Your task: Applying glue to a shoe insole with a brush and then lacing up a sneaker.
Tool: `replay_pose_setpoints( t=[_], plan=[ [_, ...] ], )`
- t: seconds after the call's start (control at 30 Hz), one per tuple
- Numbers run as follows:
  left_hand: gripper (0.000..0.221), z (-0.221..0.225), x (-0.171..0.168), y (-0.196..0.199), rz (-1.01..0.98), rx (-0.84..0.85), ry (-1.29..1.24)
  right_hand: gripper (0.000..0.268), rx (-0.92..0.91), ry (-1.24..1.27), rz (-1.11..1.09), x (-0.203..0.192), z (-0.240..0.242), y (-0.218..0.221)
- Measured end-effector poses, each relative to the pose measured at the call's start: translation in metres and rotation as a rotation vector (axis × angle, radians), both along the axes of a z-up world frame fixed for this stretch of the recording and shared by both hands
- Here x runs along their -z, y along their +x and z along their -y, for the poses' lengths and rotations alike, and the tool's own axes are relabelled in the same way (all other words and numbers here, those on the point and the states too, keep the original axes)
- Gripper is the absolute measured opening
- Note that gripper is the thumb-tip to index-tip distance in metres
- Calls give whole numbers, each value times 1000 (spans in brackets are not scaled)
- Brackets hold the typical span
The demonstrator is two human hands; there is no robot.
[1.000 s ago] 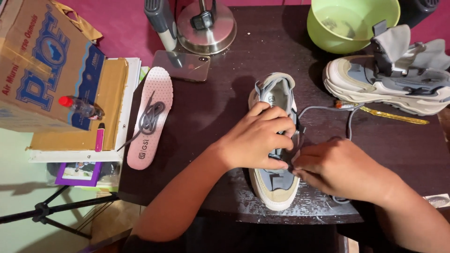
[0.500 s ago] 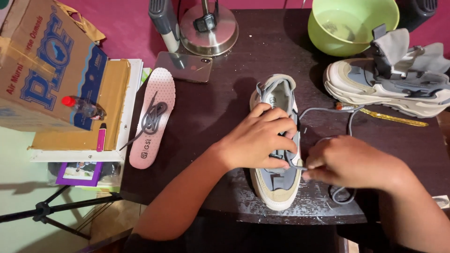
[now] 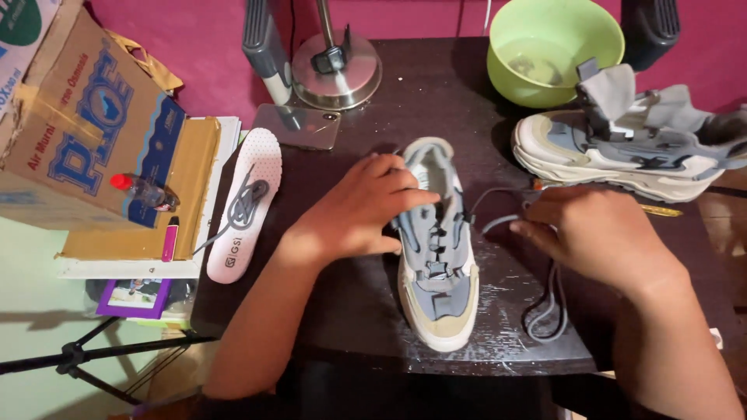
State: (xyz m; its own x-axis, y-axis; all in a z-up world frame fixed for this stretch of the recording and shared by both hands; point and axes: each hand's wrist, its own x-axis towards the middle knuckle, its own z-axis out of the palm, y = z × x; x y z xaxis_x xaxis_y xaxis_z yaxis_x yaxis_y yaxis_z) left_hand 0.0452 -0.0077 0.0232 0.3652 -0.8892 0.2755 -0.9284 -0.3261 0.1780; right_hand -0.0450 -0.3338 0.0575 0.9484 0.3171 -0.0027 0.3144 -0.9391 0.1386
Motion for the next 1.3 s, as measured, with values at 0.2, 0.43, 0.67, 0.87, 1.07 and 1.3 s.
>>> replay_pose_setpoints(
  t=[0.2, 0.43, 0.67, 0.87, 1.07, 1.3],
  plan=[
    [53, 7, -15, -5, -185, 18, -151, 26, -204, 470, 358, -16, 16, -3],
    [54, 21, -20, 14, 124, -441, -317, 21, -218, 723, 900, 9, 47, -3],
    [61, 68, 30, 47, 390, -930, -371, 25, -249, 777, 961, 9, 47, -5],
    [58, 98, 38, 61, 364, -1132, -203, 29, -228, 768, 931, 5, 38, -5],
    [59, 96, 12, 5, 458, -977, -443, 20, -87, 1029, 278, 7, 16, -5],
    [26, 68, 7, -140, -685, -397, -470, 14, -353, 503, -341, -3, -51, -23]
  ],
)
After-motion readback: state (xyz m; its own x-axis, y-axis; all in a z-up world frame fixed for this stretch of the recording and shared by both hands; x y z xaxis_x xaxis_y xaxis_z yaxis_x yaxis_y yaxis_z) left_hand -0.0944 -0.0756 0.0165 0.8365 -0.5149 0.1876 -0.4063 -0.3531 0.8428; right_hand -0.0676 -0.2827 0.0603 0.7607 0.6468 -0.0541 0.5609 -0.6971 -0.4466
